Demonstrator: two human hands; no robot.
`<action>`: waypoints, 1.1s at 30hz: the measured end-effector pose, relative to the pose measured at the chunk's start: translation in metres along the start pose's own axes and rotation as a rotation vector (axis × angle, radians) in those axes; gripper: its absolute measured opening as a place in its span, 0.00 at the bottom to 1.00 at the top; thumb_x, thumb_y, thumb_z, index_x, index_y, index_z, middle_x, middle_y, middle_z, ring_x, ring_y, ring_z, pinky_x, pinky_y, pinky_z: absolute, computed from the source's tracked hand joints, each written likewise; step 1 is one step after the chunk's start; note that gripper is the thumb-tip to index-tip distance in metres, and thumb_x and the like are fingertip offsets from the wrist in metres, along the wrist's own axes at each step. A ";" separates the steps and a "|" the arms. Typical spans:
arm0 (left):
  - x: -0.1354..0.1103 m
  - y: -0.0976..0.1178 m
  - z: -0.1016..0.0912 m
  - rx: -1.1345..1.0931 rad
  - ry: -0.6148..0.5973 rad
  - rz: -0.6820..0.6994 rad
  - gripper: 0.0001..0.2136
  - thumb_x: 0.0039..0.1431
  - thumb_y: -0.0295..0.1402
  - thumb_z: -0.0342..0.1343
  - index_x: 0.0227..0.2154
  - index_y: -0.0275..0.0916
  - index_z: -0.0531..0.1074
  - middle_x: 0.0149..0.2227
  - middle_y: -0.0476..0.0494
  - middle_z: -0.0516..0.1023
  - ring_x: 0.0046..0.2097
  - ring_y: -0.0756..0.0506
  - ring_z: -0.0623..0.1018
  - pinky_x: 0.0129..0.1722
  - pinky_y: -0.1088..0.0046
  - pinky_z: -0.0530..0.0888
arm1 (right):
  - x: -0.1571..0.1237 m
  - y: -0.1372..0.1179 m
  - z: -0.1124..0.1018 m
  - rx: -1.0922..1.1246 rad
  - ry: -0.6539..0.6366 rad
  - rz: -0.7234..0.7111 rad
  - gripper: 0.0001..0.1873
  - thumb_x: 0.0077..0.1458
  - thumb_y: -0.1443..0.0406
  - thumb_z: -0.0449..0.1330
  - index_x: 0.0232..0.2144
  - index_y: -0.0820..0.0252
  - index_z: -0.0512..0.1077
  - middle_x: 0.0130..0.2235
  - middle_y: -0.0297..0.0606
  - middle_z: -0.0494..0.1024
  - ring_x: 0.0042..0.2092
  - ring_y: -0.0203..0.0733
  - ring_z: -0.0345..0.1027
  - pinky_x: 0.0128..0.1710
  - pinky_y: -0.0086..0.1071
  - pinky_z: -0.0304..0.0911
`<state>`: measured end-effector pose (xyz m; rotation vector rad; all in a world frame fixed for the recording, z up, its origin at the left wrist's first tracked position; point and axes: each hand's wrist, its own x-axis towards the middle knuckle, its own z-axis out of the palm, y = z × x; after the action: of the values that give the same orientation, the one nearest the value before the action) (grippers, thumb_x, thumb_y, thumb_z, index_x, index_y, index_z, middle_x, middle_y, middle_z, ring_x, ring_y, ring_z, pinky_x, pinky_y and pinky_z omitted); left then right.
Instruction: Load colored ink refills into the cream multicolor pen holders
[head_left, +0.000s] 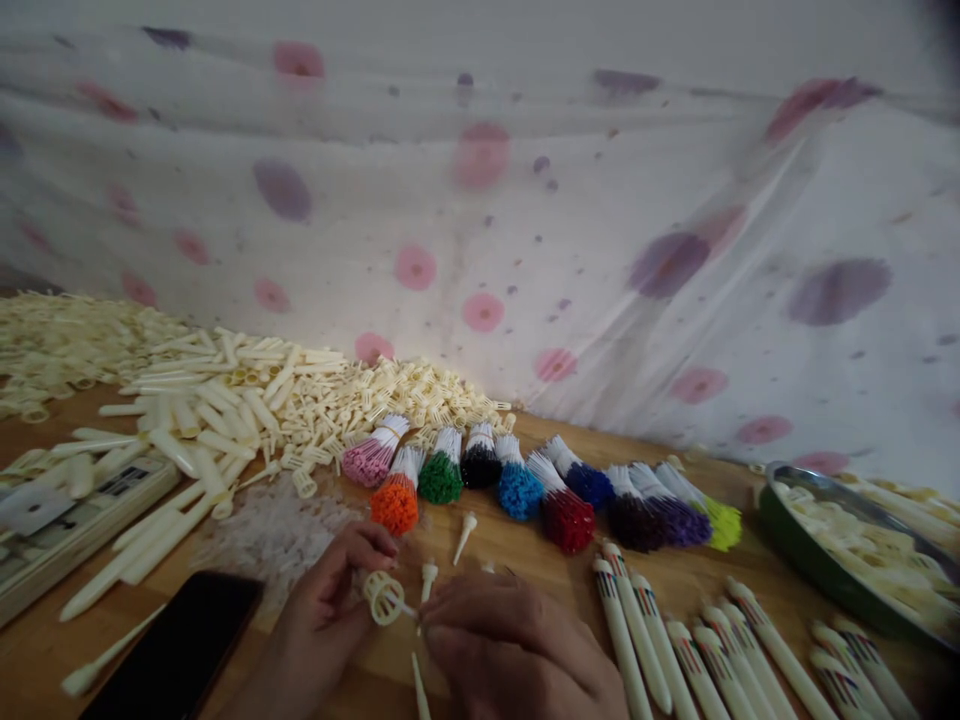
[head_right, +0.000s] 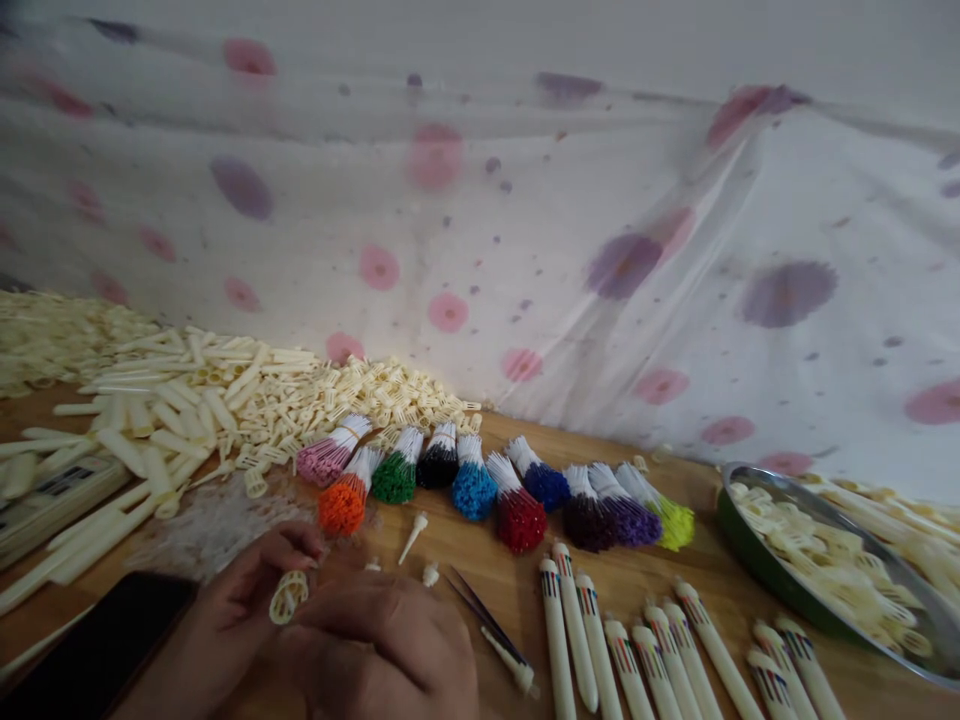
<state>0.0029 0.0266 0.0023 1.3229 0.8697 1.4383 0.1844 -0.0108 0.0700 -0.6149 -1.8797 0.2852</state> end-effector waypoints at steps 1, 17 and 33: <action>0.000 0.000 0.000 0.001 0.009 -0.002 0.11 0.41 0.19 0.62 0.23 0.44 0.75 0.31 0.50 0.74 0.37 0.47 0.74 0.37 0.77 0.70 | 0.001 0.000 0.001 -0.002 0.017 -0.009 0.32 0.53 0.74 0.58 0.56 0.41 0.60 0.36 0.36 0.80 0.37 0.44 0.75 0.35 0.36 0.73; -0.001 -0.001 0.002 0.049 -0.037 -0.031 0.10 0.43 0.22 0.62 0.24 0.46 0.74 0.31 0.52 0.75 0.36 0.48 0.75 0.37 0.78 0.71 | 0.008 0.004 0.008 -0.055 0.064 -0.065 0.26 0.54 0.74 0.57 0.53 0.47 0.66 0.31 0.39 0.80 0.33 0.40 0.75 0.32 0.29 0.72; -0.010 0.010 -0.004 0.875 0.007 0.335 0.14 0.41 0.20 0.59 0.28 0.48 0.74 0.33 0.50 0.81 0.33 0.43 0.78 0.35 0.73 0.68 | 0.000 0.038 0.029 0.386 0.161 0.781 0.07 0.43 0.64 0.65 0.20 0.60 0.70 0.21 0.31 0.72 0.22 0.32 0.63 0.21 0.24 0.60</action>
<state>-0.0035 0.0151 0.0081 2.1888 1.4185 1.3432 0.1683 0.0238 0.0411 -1.0423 -1.3057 1.0414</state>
